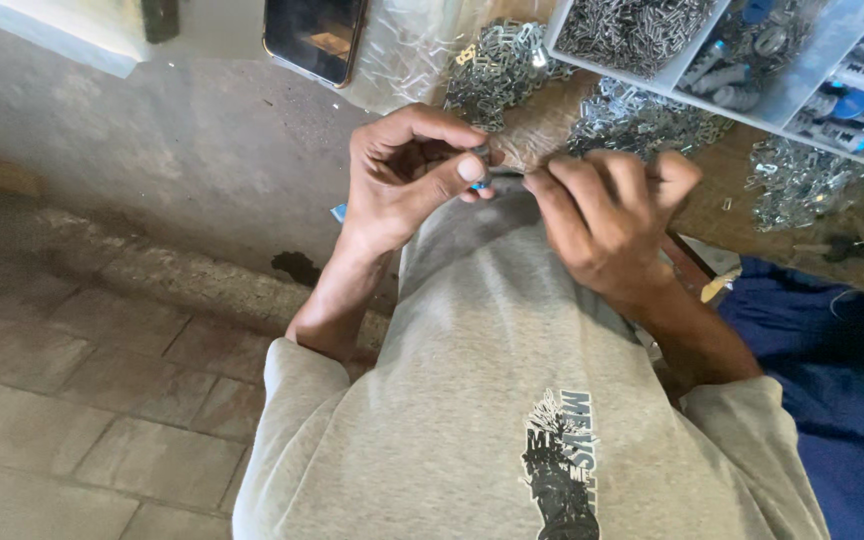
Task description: The person sits at a workbench assembling small metal fittings. They pick a metal body in one hand, insert a blue plastic component into it, press and twist the parts together by hand, then set the assembled fitting aside and repeat with new parts from a compartment tray.
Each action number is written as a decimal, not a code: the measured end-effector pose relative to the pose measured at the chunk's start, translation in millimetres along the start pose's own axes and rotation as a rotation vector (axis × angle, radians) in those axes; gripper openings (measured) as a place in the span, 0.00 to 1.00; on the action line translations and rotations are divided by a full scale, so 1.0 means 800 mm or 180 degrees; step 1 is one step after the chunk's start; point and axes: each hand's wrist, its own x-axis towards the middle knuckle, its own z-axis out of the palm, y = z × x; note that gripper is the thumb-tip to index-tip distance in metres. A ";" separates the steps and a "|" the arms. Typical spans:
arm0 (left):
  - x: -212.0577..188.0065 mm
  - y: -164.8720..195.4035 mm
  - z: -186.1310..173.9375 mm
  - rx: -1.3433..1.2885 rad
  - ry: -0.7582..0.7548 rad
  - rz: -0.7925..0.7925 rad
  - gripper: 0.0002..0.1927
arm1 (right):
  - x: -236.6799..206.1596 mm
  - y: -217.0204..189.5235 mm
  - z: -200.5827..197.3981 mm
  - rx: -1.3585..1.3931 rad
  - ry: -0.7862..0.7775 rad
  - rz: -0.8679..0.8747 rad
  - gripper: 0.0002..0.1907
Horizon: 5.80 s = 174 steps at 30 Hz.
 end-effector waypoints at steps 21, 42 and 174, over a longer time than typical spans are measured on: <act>0.028 -0.020 0.081 0.0782 -0.2159 -0.0269 0.09 | -0.033 0.037 -0.100 0.3257 -0.0737 0.1390 0.16; 0.046 -0.016 0.097 -0.0037 -0.1831 0.0266 0.13 | -0.216 0.100 -0.174 -0.0031 -0.0044 0.2403 0.13; 0.064 0.041 0.094 0.0680 -0.0410 0.0960 0.10 | 0.077 0.025 -0.078 0.1354 0.0585 0.1161 0.04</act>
